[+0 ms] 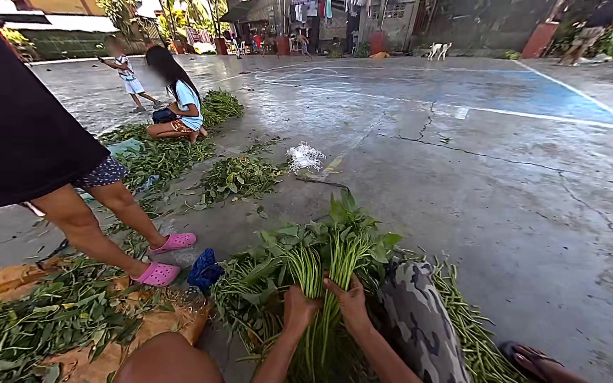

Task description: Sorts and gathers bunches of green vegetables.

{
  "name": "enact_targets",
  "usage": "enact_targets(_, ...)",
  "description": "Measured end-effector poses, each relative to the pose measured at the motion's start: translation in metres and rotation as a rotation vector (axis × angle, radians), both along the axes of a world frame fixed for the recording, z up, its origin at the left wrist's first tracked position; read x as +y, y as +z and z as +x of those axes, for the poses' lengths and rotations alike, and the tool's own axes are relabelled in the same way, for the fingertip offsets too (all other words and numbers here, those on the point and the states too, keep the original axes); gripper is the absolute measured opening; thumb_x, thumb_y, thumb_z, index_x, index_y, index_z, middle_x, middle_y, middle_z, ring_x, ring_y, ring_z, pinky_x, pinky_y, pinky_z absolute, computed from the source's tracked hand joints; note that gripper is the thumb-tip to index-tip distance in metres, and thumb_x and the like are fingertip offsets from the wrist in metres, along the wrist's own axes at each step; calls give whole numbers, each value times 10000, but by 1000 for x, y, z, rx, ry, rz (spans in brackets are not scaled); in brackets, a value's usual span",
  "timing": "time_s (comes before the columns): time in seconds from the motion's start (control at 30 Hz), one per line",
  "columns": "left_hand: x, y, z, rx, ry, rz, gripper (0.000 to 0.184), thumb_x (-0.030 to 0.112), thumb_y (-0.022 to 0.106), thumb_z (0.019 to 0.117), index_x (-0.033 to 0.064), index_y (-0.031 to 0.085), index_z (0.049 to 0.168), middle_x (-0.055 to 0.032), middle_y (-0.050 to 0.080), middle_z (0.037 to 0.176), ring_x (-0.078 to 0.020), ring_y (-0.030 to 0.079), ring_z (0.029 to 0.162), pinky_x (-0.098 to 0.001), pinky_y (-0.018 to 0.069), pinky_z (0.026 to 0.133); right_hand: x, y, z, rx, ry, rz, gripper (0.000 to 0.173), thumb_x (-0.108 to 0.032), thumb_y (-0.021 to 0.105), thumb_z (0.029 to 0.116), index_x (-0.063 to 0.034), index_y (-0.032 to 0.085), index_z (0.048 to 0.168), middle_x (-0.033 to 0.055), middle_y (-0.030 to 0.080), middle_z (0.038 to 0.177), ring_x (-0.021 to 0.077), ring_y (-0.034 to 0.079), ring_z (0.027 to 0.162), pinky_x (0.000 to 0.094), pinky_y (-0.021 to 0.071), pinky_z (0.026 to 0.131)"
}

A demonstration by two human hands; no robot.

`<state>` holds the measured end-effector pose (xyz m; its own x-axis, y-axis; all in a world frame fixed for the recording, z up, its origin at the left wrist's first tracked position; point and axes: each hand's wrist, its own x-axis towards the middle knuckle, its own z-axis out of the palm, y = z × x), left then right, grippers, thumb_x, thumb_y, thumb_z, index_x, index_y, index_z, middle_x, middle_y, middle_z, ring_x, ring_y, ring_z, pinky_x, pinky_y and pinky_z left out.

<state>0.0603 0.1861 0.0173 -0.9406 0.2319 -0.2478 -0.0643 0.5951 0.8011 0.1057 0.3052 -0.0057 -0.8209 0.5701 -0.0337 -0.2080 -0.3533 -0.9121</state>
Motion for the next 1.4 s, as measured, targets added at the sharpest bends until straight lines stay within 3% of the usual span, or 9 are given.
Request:
enact_targets(0.2, -10, -18, -9, -97, 71, 241, 704, 121, 947, 597, -60, 603, 1183, -180, 689, 1086, -237, 676, 1022, -407, 549, 927, 4, -9, -1, -194, 71, 18, 498, 84, 721, 860, 91, 514, 1313, 145, 701, 1057, 129, 694, 918, 262, 584, 839)
enact_targets(0.33, -18, -10, -7, -249, 22, 416, 733, -38, 906, 647, -68, 528, 1274, -167, 673, 1142, -177, 673, 1041, -332, 563, 923, 5, -5, 0, -244, 98, 12, 466, 100, 722, 845, 89, 543, 1275, 140, 692, 1019, 131, 684, 865, 272, 585, 791)
enact_targets(0.53, -17, -7, 2, -262, 40, 533, 680, -95, 868, 663, -69, 524, 1248, -140, 686, 1084, -140, 686, 977, -297, 581, 867, 0, 6, 4, -374, 58, -121, 400, 84, 660, 856, 66, 549, 1239, 141, 652, 938, 157, 653, 746, 291, 571, 668)
enact_targets(0.67, -19, -4, 3, -256, -21, 582, 691, -111, 859, 640, -49, 532, 1244, -103, 705, 1067, -123, 699, 975, -290, 592, 872, -1, 5, 4, -481, 52, -182, 398, 7, 654, 940, 49, 523, 1313, 172, 630, 1051, 191, 640, 843, 326, 554, 741)
enact_targets(0.8, -25, 6, -9, -196, 178, 663, 664, -129, 844, 673, -64, 516, 1246, -143, 691, 1060, -152, 697, 949, -299, 598, 829, 2, -2, 0, -392, 27, -182, 413, -69, 719, 945, 57, 519, 1284, 133, 638, 937, 149, 607, 663, 280, 544, 607)
enact_targets(0.97, -33, 17, -24, -70, 421, 673, 656, -136, 851, 686, -95, 520, 1251, -189, 673, 1099, -184, 681, 978, -322, 584, 845, 2, 5, 3, -283, 101, -87, 577, -35, 587, 984, 47, 329, 1493, 183, 610, 1156, 183, 658, 899, 307, 566, 794)
enact_targets(1.13, -23, 3, -11, -51, 185, 582, 657, -52, 910, 609, -81, 580, 1176, -133, 711, 1031, -136, 698, 953, -302, 588, 868, -11, 9, 8, -182, 269, 106, 548, 0, 643, 937, 79, 414, 1429, 164, 637, 1246, 118, 652, 1103, 259, 539, 974)
enact_targets(1.27, -33, 9, -15, -214, 56, 625, 663, -64, 867, 706, -68, 518, 1270, -119, 692, 1097, -122, 681, 1003, -288, 572, 903, -12, 19, 11, -203, 359, 90, 661, -138, 567, 1032, 43, 225, 1568, 210, 471, 1494, 148, 538, 1316, 287, 450, 1108)
enact_targets(1.4, -45, 9, -18, -365, -77, 675, 655, -96, 784, 763, -33, 459, 1329, -96, 682, 1112, -125, 683, 996, -307, 578, 904, -13, 20, 17, -209, 404, 57, 694, -251, 491, 1064, 8, 140, 1603, 204, 415, 1547, 150, 508, 1361, 304, 443, 1128)
